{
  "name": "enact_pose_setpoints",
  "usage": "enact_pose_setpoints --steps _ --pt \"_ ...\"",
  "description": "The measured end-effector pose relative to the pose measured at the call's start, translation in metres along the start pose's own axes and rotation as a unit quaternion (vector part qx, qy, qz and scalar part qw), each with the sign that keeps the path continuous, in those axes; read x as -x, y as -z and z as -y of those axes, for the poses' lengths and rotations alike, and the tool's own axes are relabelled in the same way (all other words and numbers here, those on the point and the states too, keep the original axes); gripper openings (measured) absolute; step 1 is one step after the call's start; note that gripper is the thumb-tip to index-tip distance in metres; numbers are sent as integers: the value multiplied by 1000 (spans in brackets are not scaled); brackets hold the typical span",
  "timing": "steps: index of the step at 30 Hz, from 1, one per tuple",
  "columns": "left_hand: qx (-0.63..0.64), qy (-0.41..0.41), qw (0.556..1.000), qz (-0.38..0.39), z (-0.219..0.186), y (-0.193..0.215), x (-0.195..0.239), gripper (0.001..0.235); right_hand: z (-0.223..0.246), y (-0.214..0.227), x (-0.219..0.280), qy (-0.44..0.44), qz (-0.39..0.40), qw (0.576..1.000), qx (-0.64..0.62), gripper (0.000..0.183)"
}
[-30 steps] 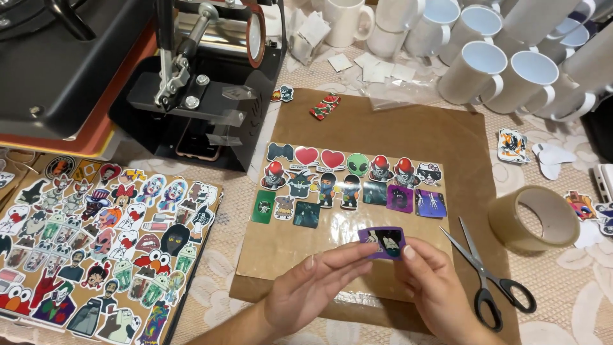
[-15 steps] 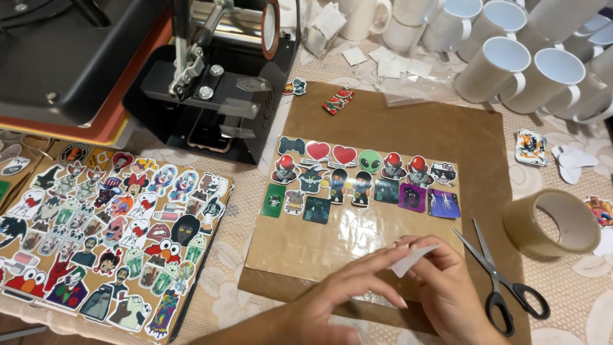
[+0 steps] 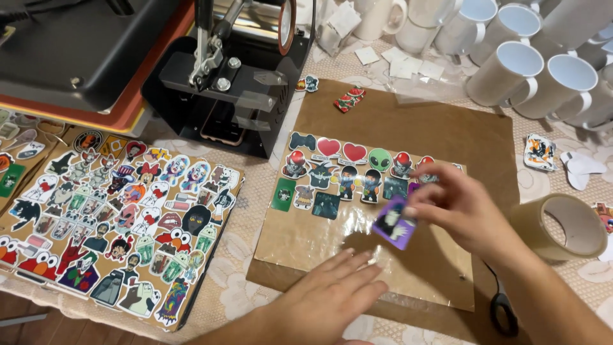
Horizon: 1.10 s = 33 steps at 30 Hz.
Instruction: Peeling various stickers from sheets and carefully arranging them in a brown-paged notebook.
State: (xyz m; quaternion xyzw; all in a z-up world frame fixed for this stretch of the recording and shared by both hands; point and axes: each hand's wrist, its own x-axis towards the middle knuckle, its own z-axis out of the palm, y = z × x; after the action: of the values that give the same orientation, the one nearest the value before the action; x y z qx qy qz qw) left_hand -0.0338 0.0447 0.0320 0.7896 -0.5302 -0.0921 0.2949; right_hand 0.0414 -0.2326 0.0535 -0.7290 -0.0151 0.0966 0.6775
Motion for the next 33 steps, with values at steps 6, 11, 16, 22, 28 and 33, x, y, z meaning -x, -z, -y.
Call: enact_pose_setpoints --steps 6,11,16,22,28,33 --pt "-5 40 995 -92 18 19 12 78 3 -35 -69 -123 158 958 205 44" --pt "1 52 994 -91 28 4 13 84 -5 -45 -79 -165 170 937 255 45" --pt "4 76 994 -75 35 -12 12 101 2 -52 -80 -182 157 924 299 45" --pt "-52 92 991 -84 38 -21 9 99 2 -58 -74 -125 146 888 418 45" --pt "-86 80 989 -87 41 -26 7 100 -4 -58 -68 -78 133 873 462 42" --pt "-72 87 991 -73 43 -25 5 102 7 -67 -61 -86 107 870 474 38"
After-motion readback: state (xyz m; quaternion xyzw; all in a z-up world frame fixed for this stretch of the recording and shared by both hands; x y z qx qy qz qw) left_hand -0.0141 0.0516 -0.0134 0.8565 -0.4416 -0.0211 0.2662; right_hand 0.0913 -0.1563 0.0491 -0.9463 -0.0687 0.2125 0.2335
